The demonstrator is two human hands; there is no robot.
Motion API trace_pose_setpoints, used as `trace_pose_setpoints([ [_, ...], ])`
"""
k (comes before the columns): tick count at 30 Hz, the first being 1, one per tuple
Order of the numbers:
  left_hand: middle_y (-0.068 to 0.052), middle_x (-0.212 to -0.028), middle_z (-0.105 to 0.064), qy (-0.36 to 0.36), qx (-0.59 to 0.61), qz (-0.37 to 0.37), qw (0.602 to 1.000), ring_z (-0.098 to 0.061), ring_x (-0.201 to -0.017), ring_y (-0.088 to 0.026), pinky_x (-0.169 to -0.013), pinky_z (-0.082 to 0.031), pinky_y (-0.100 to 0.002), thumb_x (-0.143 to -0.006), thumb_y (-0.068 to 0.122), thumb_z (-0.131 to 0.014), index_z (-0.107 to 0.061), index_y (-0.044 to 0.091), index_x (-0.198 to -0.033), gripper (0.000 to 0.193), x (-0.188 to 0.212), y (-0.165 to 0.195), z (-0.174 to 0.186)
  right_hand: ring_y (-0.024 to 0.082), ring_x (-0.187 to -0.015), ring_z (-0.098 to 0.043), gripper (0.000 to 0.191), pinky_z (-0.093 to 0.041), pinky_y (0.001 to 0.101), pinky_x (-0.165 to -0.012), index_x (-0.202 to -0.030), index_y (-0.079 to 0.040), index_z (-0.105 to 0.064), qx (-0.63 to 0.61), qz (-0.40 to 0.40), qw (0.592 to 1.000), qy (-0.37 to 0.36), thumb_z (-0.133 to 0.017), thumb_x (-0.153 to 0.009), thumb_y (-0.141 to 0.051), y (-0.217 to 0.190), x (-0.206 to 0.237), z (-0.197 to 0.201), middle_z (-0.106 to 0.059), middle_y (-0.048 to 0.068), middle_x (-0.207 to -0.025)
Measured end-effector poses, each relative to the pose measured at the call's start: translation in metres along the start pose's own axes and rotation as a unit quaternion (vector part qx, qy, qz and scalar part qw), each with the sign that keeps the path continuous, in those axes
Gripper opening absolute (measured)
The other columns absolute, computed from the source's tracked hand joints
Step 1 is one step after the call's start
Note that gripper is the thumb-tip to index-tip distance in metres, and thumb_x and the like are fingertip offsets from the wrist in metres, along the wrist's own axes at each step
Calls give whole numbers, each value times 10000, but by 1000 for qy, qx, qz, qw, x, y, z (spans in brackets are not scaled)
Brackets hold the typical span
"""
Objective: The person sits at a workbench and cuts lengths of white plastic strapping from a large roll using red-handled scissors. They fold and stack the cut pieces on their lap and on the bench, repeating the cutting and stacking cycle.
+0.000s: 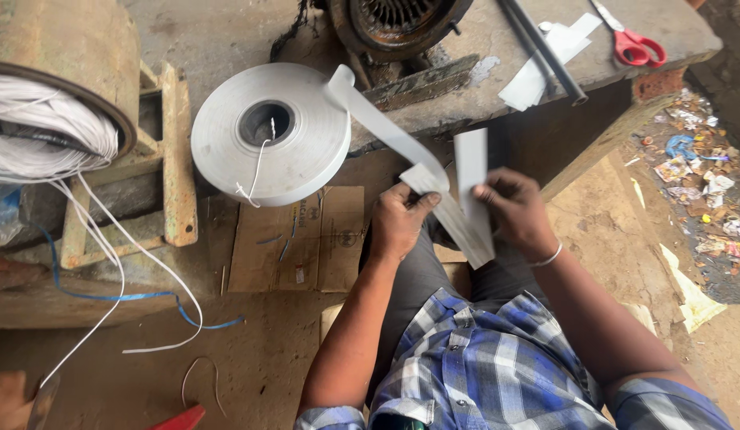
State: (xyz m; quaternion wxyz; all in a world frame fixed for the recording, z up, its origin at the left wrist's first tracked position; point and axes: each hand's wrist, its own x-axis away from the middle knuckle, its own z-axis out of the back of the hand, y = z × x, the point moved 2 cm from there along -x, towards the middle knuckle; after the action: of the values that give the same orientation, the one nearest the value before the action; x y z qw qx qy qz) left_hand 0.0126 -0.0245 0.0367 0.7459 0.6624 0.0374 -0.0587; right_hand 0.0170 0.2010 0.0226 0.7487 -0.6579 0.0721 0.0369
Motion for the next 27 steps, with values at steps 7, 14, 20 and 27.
trace_pose_setpoints([
  [7, -48, -852, -790, 1, 17, -17, 1000, -685, -737, -96, -702, -554, -272, -871, 181, -814, -768, 34, -995, 197, -3, 5, 4, 283, -837, -617, 135, -466, 367, -781, -936, -21, -642, 372, 379, 811, 246, -744, -961, 63, -56, -97, 102, -647, 114, -967],
  [14, -35, -851, -790, 7, -3, -9, 1000, -690, -721, -98, -696, -557, -277, -866, 190, -813, -760, 45, -988, 197, -1, 10, 5, 306, -988, -653, 157, -525, 410, -847, -930, -117, -742, 415, 455, 772, 157, -799, -829, -11, -21, -116, 79, -713, 89, -1009],
  [20, -30, -834, -789, 4, 0, 6, 1000, -681, -711, -96, -691, -559, -278, -863, 202, -819, -777, 50, -990, 203, -3, 11, 3, 291, -1047, -678, 102, -556, 404, -934, -1044, -105, -754, 444, 340, 818, 135, -667, -1014, -62, 3, -119, 73, -724, 76, -1100],
  [27, -35, -845, -788, -3, 14, -1, 1000, -688, -729, -92, -695, -563, -273, -862, 201, -817, -771, 45, -991, 208, -3, 7, -1, 279, -1057, -576, 139, -455, 391, -967, -941, -163, -787, 658, 233, 702, 139, -651, -969, -149, -13, -154, 79, -702, 50, -1020],
])
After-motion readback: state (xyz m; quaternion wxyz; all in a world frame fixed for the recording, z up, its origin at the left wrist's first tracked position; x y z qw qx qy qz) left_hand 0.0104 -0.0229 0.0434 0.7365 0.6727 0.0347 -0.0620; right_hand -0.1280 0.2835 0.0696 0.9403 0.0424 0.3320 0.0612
